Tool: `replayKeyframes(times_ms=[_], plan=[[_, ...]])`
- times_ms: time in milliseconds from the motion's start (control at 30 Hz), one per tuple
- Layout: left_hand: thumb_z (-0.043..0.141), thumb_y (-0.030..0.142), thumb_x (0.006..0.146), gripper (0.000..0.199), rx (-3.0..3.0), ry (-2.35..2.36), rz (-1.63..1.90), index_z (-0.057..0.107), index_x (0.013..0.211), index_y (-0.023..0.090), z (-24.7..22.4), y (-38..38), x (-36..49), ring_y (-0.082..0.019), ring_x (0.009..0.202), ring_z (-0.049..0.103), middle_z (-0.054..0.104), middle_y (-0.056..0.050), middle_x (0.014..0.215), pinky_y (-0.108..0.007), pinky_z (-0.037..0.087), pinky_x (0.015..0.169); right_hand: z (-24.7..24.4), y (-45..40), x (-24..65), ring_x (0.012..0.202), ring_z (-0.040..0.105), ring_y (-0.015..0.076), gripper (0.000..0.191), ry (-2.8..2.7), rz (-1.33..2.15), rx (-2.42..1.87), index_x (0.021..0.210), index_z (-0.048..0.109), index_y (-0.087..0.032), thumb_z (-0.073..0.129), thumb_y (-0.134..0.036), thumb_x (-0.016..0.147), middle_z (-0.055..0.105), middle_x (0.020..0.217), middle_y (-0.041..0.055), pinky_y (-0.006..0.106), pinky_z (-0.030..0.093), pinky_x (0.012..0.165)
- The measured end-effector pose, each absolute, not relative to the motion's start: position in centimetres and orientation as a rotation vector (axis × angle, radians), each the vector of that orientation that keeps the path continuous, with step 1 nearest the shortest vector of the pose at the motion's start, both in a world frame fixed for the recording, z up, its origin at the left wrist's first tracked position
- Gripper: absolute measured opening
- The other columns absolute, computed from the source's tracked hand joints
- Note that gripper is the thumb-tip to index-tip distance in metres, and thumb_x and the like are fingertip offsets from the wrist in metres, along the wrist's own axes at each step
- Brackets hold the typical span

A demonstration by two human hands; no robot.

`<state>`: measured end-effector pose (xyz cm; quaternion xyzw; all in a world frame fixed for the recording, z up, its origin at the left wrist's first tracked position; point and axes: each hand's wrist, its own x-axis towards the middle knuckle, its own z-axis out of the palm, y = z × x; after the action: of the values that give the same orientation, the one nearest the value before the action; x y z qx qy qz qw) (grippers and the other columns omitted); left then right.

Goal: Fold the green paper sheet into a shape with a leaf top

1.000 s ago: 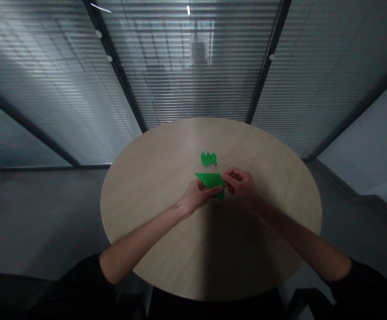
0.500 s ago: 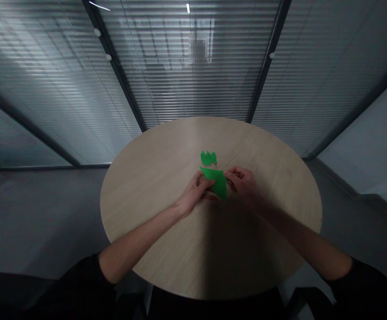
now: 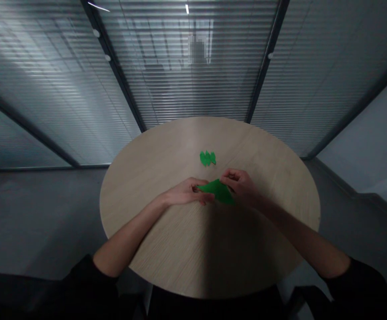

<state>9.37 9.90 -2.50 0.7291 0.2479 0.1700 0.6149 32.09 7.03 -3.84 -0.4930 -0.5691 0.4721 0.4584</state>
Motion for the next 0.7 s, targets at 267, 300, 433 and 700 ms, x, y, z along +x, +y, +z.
replayKeyframes(times_ms=[267, 300, 433, 700], plan=[[0.082, 0.04, 0.084, 0.028, 1.471, 0.414, 0.071, 0.078, 0.1, 0.018, -2.5, 9.7, 9.1, -0.021, 0.08, 0.076, 0.078, -0.014, 0.105, -0.024, 0.06, 0.058, -4.2, 6.7, 32.0, 0.053, 0.049, 0.0103, 0.021, -1.54, 1.208, -1.199, 0.067, 0.064, -0.019, 0.072, -0.038, 0.07, 0.06, 0.06, -0.0018, 0.023, 0.037, 0.049], [0.082, 0.04, 0.084, 0.028, 1.459, 0.403, 0.061, 0.078, 0.101, 0.018, -2.6, 9.6, 9.2, -0.02, 0.077, 0.075, 0.078, -0.014, 0.105, -0.024, 0.059, 0.057, -4.3, 6.7, 32.0, 0.053, 0.049, 0.0103, 0.021, -1.543, 1.212, -1.195, 0.067, 0.064, -0.019, 0.072, -0.038, 0.07, 0.059, 0.06, -0.0019, 0.023, 0.037, 0.049], [0.081, 0.041, 0.085, 0.025, 1.449, 0.389, 0.042, 0.081, 0.097, 0.018, -2.9, 9.6, 9.5, -0.018, 0.068, 0.073, 0.078, -0.01, 0.086, -0.022, 0.058, 0.053, -4.4, 6.7, 32.0, 0.053, 0.049, 0.0098, 0.022, -1.539, 1.269, -1.168, 0.068, 0.065, -0.018, 0.073, -0.038, 0.07, 0.059, 0.06, -0.0021, 0.022, 0.037, 0.049], [0.079, 0.049, 0.088, 0.034, 1.371, 0.463, 0.132, 0.081, 0.091, 0.016, -3.6, 9.5, 9.6, -0.018, 0.066, 0.074, 0.08, -0.012, 0.087, -0.028, 0.063, 0.062, -4.7, 7.0, 32.2, 0.052, 0.047, 0.0094, 0.025, -1.511, 1.271, -1.187, 0.068, 0.065, -0.019, 0.076, -0.04, 0.069, 0.059, 0.059, -0.0028, 0.023, 0.036, 0.048]])
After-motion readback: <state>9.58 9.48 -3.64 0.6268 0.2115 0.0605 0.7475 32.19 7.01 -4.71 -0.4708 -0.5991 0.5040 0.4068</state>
